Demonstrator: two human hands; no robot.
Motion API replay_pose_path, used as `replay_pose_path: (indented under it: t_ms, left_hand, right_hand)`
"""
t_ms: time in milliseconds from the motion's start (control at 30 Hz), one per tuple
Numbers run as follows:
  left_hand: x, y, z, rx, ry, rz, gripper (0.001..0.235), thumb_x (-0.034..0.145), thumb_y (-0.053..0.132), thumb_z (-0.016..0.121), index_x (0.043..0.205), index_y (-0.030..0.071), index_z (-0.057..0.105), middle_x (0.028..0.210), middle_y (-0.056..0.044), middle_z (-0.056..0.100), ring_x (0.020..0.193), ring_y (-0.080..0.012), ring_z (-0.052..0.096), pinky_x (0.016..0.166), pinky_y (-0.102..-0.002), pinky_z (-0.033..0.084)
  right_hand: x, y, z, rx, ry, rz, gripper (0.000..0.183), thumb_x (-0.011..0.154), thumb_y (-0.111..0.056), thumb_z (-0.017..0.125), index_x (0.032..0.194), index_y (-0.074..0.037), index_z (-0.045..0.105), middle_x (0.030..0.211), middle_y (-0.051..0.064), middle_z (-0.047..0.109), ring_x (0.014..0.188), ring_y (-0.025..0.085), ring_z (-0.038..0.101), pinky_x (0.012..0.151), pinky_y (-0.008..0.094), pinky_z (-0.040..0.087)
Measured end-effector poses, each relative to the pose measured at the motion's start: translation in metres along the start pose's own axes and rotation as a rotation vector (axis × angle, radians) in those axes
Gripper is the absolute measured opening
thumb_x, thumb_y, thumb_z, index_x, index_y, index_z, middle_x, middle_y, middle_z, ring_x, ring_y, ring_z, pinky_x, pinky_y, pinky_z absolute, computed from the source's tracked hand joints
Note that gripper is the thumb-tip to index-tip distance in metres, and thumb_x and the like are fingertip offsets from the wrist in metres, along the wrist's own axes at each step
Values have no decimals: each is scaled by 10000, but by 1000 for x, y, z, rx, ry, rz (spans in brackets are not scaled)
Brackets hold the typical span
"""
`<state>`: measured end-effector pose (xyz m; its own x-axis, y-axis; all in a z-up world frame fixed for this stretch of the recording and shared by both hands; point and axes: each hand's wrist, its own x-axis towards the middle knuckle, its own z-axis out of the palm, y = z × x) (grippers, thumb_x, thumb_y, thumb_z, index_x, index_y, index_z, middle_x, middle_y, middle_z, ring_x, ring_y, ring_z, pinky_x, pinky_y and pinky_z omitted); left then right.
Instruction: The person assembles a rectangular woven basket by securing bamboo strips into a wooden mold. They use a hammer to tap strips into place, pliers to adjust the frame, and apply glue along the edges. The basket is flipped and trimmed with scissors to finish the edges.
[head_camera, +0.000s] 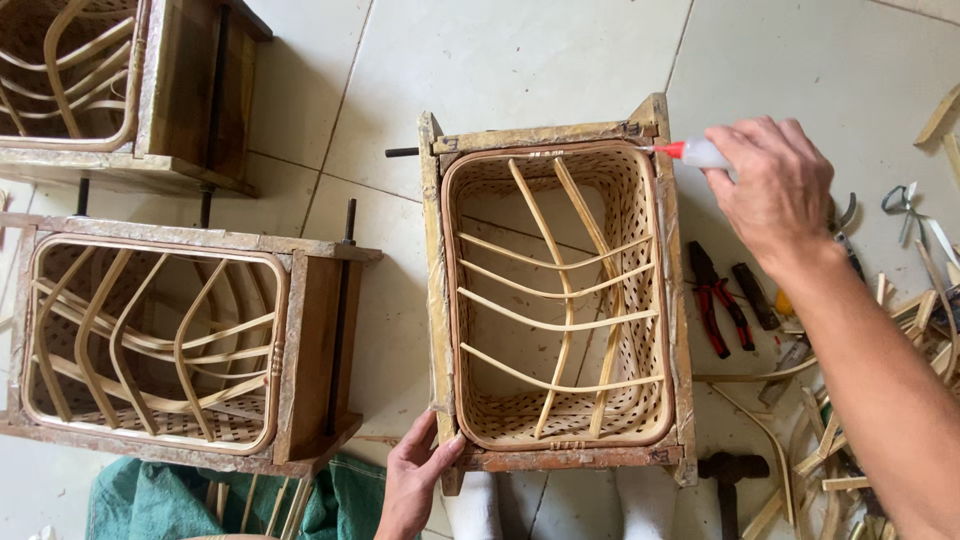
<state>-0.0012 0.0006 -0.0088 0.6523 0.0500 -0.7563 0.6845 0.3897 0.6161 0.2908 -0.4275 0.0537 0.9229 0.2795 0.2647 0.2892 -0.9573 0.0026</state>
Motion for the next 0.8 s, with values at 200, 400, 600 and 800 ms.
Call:
replay_pose_path:
  t_ms: [200, 400, 600, 800]
  left_hand:
    - [-3, 0, 0, 15, 2, 14, 673, 806, 46, 771, 1427, -65, 534, 1431, -172, 626, 1252, -231, 623, 1049, -374, 504]
    - [-5, 6, 4, 3, -18, 20, 650, 816, 41, 763, 1423, -52, 547, 1431, -167, 625, 1249, -229, 613, 1050, -367, 497]
    - [-10, -1, 0, 12, -51, 77, 633, 837, 22, 749, 1428, -68, 543, 1439, -169, 617, 1245, -218, 609, 1042, -355, 491]
    - [-5, -4, -2, -6, -48, 90, 645, 836, 19, 749, 1436, -66, 529, 1442, -169, 612, 1249, -223, 609, 1044, -357, 497]
  right_hand:
    - [-72, -33, -10, 1066, -294, 719, 436, 894, -357, 745, 1135, 0, 681, 942, 109, 741, 716, 134, 749, 577, 260, 635]
    - [-104, -47, 20, 1371, -230, 841, 407, 931, -331, 728, 1115, 25, 656, 834, 132, 692, 575, 138, 635, 507, 243, 549]
    - [-123, -48, 15, 1394, -216, 759, 418, 944, -369, 723, 1108, 6, 636, 830, 83, 686, 605, 113, 661, 538, 249, 581]
    - [-196, -80, -19, 1291, -183, 809, 461, 888, -403, 700, 1085, 13, 668, 759, 111, 686, 545, 118, 650, 491, 262, 585]
